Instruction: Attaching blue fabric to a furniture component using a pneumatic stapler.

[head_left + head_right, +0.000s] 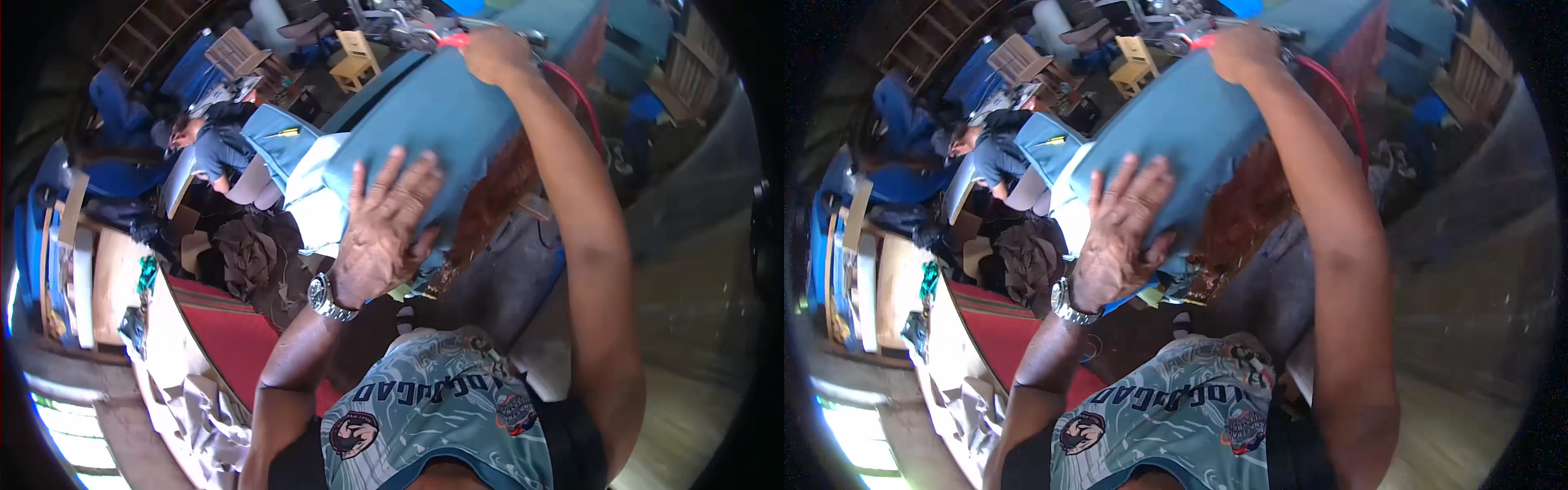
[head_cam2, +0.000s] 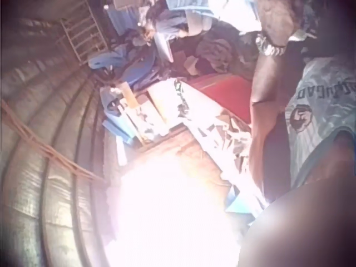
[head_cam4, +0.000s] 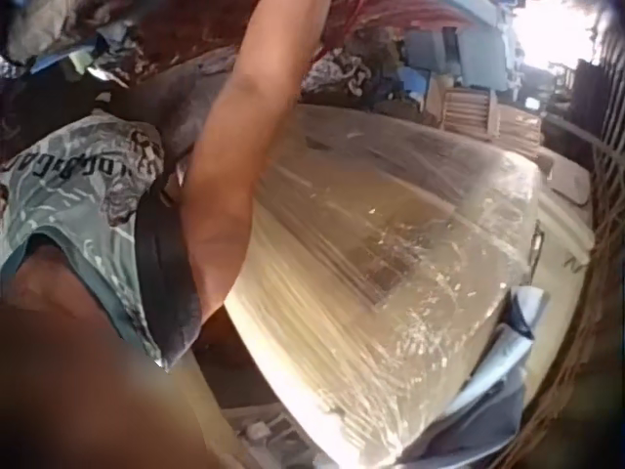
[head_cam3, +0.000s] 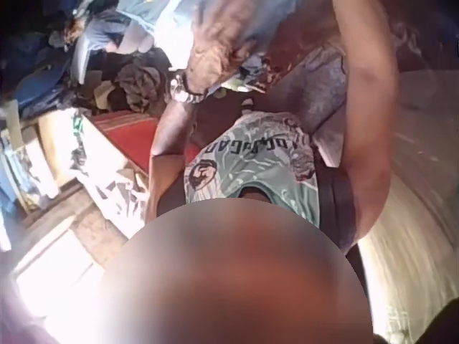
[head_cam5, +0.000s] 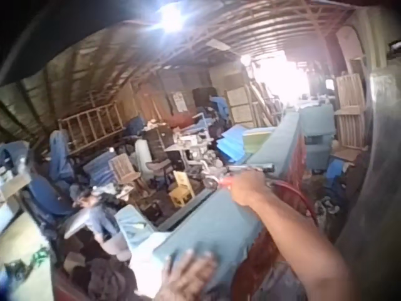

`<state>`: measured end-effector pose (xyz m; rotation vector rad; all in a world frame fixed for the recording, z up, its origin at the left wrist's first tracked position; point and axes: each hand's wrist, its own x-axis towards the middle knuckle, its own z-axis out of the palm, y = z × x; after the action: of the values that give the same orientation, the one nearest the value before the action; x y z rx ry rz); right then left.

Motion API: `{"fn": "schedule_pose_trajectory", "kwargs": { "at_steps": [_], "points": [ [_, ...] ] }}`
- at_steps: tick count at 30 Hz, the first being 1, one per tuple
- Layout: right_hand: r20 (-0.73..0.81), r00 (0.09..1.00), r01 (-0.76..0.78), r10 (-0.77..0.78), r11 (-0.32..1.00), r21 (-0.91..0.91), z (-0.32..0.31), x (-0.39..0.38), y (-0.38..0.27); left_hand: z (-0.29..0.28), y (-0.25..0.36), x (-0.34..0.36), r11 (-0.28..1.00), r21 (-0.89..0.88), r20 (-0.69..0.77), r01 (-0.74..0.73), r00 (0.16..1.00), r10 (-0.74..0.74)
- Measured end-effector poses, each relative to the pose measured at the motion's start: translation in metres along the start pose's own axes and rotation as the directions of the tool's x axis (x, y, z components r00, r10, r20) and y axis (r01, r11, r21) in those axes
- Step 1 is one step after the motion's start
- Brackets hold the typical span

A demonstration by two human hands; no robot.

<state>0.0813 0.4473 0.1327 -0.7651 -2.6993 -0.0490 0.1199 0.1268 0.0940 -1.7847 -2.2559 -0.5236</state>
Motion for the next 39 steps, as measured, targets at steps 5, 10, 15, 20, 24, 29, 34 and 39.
{"fn": "schedule_pose_trajectory", "kwargs": {
  "at_steps": [5,10,15,20,24,29,34,39],
  "points": [
    [-0.036,0.999,-0.034,0.034,0.999,0.008,-0.023,-0.013,-0.009,-0.002,0.001,-0.004,0.994,0.105,-0.04,0.041,0.999,-0.037],
    [-0.248,0.939,-0.115,0.236,0.9,0.42,-0.047,-0.115,0.02,-0.004,-0.005,-0.003,0.995,0.093,0.001,-0.022,1.0,0.022],
    [-0.489,0.761,0.091,0.427,0.676,0.732,0.038,-0.249,0.05,0.0,-0.002,-0.001,0.994,0.099,0.03,-0.052,0.998,0.049],
    [-0.194,0.822,0.11,0.535,0.185,0.977,0.067,-0.332,0.027,0.001,0.002,-0.001,0.991,0.133,0.014,-0.018,1.0,0.016],
    [0.224,0.959,-0.164,0.177,-0.299,0.94,0.086,-0.354,0.007,0.005,0.001,-0.003,0.988,0.156,-0.005,-0.02,1.0,0.022],
    [-0.189,0.962,0.184,0.199,0.043,0.982,0.081,-0.329,-0.025,0.003,0.001,-0.003,0.992,0.125,0.021,-0.016,1.0,0.013],
    [-0.103,0.961,0.081,0.257,0.093,0.992,0.096,-0.322,-0.042,0.0,0.004,-0.001,0.99,0.138,0.015,-0.038,0.999,0.036],
    [-0.103,0.971,0.093,0.216,0.058,0.994,0.09,-0.327,-0.04,0.0,0.001,-0.004,0.989,0.145,0.015,-0.024,1.0,0.022]
  ]
}}
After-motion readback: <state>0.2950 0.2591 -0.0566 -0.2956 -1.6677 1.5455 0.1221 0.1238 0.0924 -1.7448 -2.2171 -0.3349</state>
